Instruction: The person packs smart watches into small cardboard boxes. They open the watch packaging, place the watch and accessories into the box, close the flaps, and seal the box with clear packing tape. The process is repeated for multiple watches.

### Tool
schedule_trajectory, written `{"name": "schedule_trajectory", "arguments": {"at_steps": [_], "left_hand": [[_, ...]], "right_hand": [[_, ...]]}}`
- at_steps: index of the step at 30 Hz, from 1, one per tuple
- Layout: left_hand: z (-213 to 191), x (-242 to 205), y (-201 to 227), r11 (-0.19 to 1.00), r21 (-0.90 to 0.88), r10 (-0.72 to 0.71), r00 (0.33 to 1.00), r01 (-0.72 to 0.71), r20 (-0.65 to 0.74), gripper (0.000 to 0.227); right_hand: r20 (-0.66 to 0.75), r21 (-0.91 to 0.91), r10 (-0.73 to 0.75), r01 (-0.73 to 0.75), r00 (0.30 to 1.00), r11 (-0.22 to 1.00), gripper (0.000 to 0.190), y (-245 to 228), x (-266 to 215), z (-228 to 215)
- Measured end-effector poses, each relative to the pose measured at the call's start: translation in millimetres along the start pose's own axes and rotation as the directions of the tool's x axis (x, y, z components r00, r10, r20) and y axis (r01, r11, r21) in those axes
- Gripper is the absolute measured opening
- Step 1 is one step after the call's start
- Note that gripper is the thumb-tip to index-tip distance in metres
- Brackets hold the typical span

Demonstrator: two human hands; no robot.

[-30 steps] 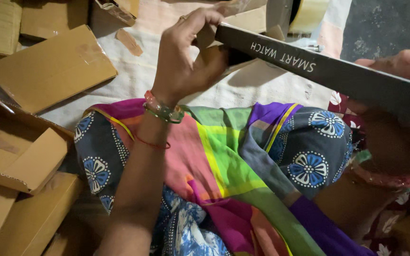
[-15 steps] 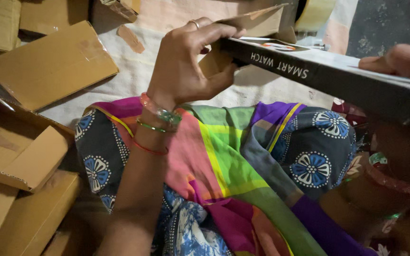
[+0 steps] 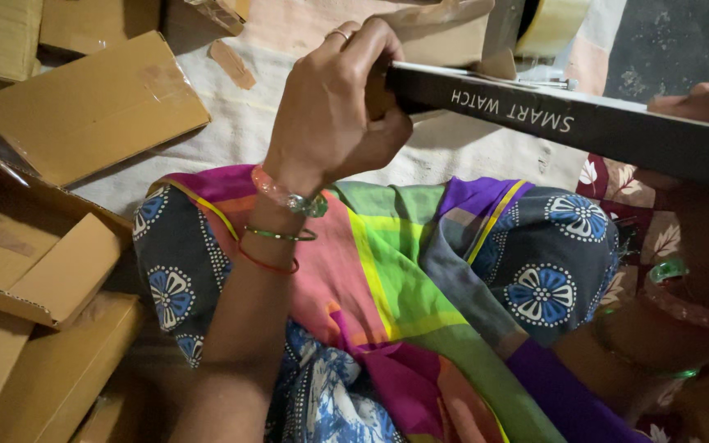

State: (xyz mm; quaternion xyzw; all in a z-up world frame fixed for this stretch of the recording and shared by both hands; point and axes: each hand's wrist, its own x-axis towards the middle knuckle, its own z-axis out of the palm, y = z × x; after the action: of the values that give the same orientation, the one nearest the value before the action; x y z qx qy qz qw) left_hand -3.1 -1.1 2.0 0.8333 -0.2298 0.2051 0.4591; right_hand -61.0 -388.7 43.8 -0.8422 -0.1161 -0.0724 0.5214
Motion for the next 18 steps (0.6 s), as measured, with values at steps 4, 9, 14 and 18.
{"name": "schedule_trajectory", "arguments": {"at_steps": [4,9,14,18], "left_hand": [[-7.7,-1.0,-3.5,0.997,-0.072,0.012,1.000,-0.011,0.014,0.029],[-16.0,1.0,-5.5,0.983,-0.184,0.000,0.996,0.016,0.088,0.022],[-16.5,-3.2,-4.5,0.971,-0.204,-0.093,0.985,0.122,0.148,0.026],[-17.7,-0.9,-13.8,0.943,-0.325,-0.048,0.996,0.068,0.069,0.025]], "right_hand": [[0.186,-0.232,-0.220,0.260,0.958,0.937,0.042,-41.9,6.1,11.2],[0.311,-0.373,-0.315,0.420,0.897,0.827,0.053,-111.2,29.9,44.8],[0.410,-0.511,-0.455,0.612,0.791,0.604,0.056,-133.3,59.4,84.6],[0.278,-0.501,-0.555,0.612,0.784,0.613,0.044,-103.1,69.1,121.1]]}}
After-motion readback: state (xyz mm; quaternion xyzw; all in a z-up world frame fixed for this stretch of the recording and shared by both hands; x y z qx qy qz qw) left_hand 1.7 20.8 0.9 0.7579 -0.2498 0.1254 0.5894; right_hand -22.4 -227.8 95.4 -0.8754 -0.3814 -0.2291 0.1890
